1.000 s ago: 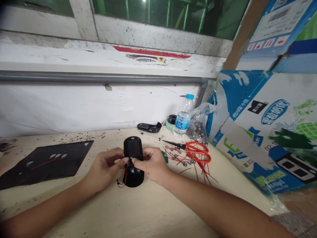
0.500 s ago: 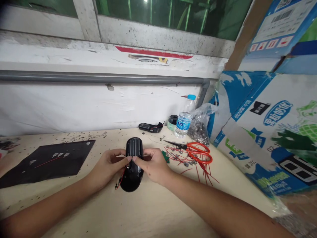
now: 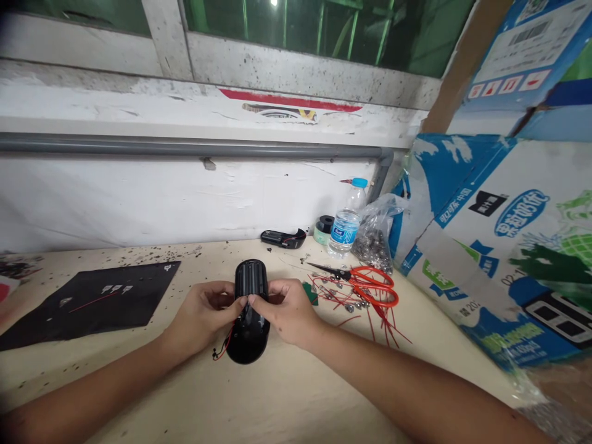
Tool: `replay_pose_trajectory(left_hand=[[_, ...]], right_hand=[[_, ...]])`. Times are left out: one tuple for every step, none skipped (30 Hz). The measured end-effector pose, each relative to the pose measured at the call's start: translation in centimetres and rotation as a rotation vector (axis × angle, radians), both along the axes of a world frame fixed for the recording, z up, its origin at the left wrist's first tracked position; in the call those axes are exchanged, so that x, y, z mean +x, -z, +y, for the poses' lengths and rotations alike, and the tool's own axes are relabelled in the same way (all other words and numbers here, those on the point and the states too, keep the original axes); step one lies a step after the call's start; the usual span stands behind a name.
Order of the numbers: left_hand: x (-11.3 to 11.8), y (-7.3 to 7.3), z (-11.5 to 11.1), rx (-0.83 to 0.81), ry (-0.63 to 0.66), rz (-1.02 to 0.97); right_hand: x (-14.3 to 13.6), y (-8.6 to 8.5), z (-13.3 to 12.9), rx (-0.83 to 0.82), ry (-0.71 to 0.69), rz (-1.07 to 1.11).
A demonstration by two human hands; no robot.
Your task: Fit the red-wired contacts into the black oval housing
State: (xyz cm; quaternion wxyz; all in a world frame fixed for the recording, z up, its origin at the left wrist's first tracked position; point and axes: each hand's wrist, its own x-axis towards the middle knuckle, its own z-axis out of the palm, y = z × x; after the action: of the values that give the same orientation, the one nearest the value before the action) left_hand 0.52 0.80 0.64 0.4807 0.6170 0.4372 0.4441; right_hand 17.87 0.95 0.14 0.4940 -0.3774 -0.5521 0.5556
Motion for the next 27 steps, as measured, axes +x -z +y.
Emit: replay_pose_trajectory(left_hand=[[0.0, 0.0, 0.0, 0.002, -0.005, 0.0], [0.0, 0.0, 0.0, 0.003, -0.009, 0.003], [0.0, -0.1, -0.1, 0.004, -0.009, 0.006], [0.0, -0.3, -0.1, 0.004, -0.006, 0.01], [-0.1, -0.4, -0.1, 0.0, 0.0, 0.014], [-0.1, -0.6, -0.1, -0.008, 0.006, 0.017], [-0.1, -0.7, 0.0, -0.026, 0.013, 0.021], [-0.1, -0.8, 0.0, -0.054, 0.024, 0.026], [-0.1, -0.8, 0.1, -0.089, 0.038, 0.029], [-0.2, -0.9, 0.3, -0.124, 0.051, 0.028], [-0.3, -0.9, 0.4, -0.152, 0.063, 0.017], [-0.4, -0.9, 0.6, -0.172, 0.072, 0.003], [-0.5, -1.0, 0.8, -0.181, 0.074, -0.011], [-0.7, -1.2, 1.0, -0.174, 0.06, -0.021], [-0.8, -1.5, 1.2, -0.159, 0.033, -0.012], [-0.9, -1.9, 1.3, -0.12, -0.016, 0.013], [-1.1, -2.3, 1.3, -0.054, -0.089, 0.056], [-1.1, -2.9, 1.3, 0.027, -0.157, 0.118], [-1.2, -3.4, 1.2, 0.115, -0.191, 0.182], [-1.2, -4.0, 1.1, 0.19, -0.173, 0.256], [-1.1, -4.5, 0.9, 0.246, -0.127, 0.331], [-1.0, -4.9, 0.6, 0.293, -0.079, 0.388], [-0.9, -5.1, 0.4, 0.32, -0.053, 0.435], [-0.8, -5.3, 0.2, 0.334, -0.04, 0.477], [-0.7, -5.3, 0.1, 0.341, -0.036, 0.511], [-0.6, -5.2, 0.0, 0.343, -0.043, 0.54], [-0.6, -5.0, 0.0, 0.343, -0.053, 0.568]], right_hand=[[0.0, 0.0, 0.0, -0.004, 0.002, 0.001], [-0.1, 0.0, -0.1, -0.007, 0.004, -0.001], [-0.1, 0.0, -0.1, -0.01, 0.01, -0.004], [-0.1, 0.0, -0.1, -0.01, 0.017, -0.007], [0.0, 0.1, 0.0, -0.009, 0.025, -0.009], [0.0, 0.3, 0.0, -0.012, 0.032, -0.002], [0.1, 0.4, 0.1, -0.028, 0.038, 0.022], [0.2, 0.6, 0.2, -0.06, 0.04, 0.06], [0.2, 0.8, 0.4, -0.104, 0.033, 0.107], [0.3, 1.0, 0.5, -0.15, 0.019, 0.153], [0.4, 1.1, 0.6, -0.19, 0.001, 0.192], [0.5, 1.2, 0.7, -0.216, -0.017, 0.223], [0.5, 1.2, 0.8, -0.225, -0.031, 0.246], [0.5, 1.2, 0.9, -0.22, -0.038, 0.267], [0.5, 1.1, 0.9, -0.214, -0.032, 0.29], [0.5, 1.0, 0.9, -0.212, -0.019, 0.311], [0.4, 0.9, 0.9, -0.215, -0.006, 0.322], [0.4, 0.8, 0.9, -0.224, 0.004, 0.322], [0.3, 0.7, 0.9, -0.235, 0.012, 0.314], [0.3, 0.6, 0.9, -0.246, 0.016, 0.304], [0.2, 0.6, 0.8, -0.252, 0.019, 0.293], [0.2, 0.6, 0.8, -0.255, 0.02, 0.281], [0.1, 0.6, 0.8, -0.254, 0.024, 0.269], [0.1, 0.6, 0.7, -0.251, 0.028, 0.255], [0.0, 0.6, 0.7, -0.247, 0.034, 0.236], [0.0, 0.6, 0.6, -0.24, 0.043, 0.213], [-0.1, 0.5, 0.5, -0.23, 0.05, 0.189]])
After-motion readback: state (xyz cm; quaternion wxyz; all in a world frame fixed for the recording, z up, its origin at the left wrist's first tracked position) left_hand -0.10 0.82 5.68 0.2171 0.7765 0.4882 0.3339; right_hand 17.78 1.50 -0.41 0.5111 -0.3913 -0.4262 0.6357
